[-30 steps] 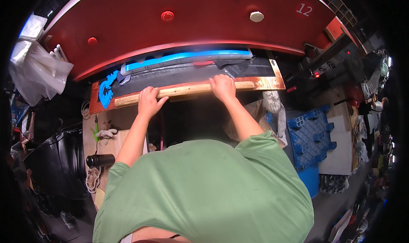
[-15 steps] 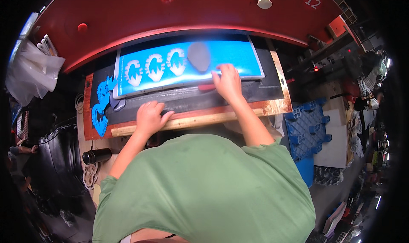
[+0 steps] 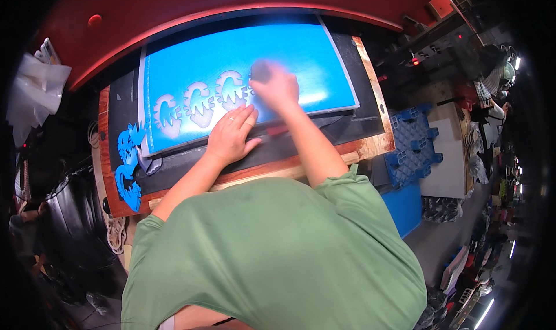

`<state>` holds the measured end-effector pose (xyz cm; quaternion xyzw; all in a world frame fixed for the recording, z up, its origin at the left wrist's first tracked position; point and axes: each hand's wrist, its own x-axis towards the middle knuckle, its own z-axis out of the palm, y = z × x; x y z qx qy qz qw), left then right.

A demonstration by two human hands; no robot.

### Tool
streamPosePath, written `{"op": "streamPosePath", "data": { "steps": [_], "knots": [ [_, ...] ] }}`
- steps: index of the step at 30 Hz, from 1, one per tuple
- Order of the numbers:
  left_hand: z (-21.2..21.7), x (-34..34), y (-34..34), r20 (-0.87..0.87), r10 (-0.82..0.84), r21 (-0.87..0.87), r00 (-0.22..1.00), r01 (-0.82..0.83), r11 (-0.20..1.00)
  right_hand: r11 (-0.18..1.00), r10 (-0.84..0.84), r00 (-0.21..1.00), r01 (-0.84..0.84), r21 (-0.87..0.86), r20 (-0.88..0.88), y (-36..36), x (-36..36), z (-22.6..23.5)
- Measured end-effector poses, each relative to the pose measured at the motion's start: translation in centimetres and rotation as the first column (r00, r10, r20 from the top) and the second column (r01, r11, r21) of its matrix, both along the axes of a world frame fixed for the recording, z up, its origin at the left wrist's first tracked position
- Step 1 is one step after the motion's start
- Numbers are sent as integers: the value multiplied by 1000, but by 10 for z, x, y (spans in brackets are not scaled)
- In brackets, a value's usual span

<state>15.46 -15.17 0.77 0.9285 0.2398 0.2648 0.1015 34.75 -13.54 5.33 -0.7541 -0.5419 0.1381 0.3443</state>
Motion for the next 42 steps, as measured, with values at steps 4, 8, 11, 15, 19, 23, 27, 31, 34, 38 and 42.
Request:
{"op": "streamPosePath", "data": {
  "steps": [4, 8, 11, 15, 19, 23, 27, 31, 34, 38, 42],
  "knots": [
    [-1, -2, 2, -4, -8, -61, 1000, 8, 998, 988, -5, 715, 112, 108, -699, 2, 36, -4],
    [4, -4, 3, 22, 24, -110, 999, -21, 994, 975, 42, 199, 207, 84, -979, 3, 63, -3],
    [12, -2, 9, 54, 47, -133, 997, -39, 990, 982, 62, 90, 175, 77, -994, 3, 71, 0],
    [18, 8, 16, 6, 158, -146, 987, -156, 977, 988, 59, 352, 115, 106, -934, -2, 74, 7],
    [16, 20, 9, 79, 201, -76, 976, -195, 978, 990, 16, 867, 55, 127, -498, -7, 71, 12],
    [14, 23, 4, 56, 202, -77, 978, -197, 977, 995, -52, 987, 38, 93, 149, -12, 56, 9],
    [13, 21, 3, 45, 172, -65, 984, -169, 984, 995, -85, 929, 97, -16, 360, -18, 43, 2],
    [13, 19, 3, 44, 171, -75, 984, -167, 983, 996, -65, 939, 82, -36, 338, -16, 43, -4],
    [13, 20, 6, 2, 197, -81, 980, -196, 977, 1000, -19, 962, 24, -16, 274, -16, 50, -7],
    [15, 17, 6, 111, 105, -48, 988, -100, 994, 962, -141, 939, 55, 267, 314, -48, 61, -10],
    [18, -3, -13, 126, 0, -70, 992, 9, 997, 960, -147, 922, 45, 277, 358, -128, 56, -24]
  ]
}}
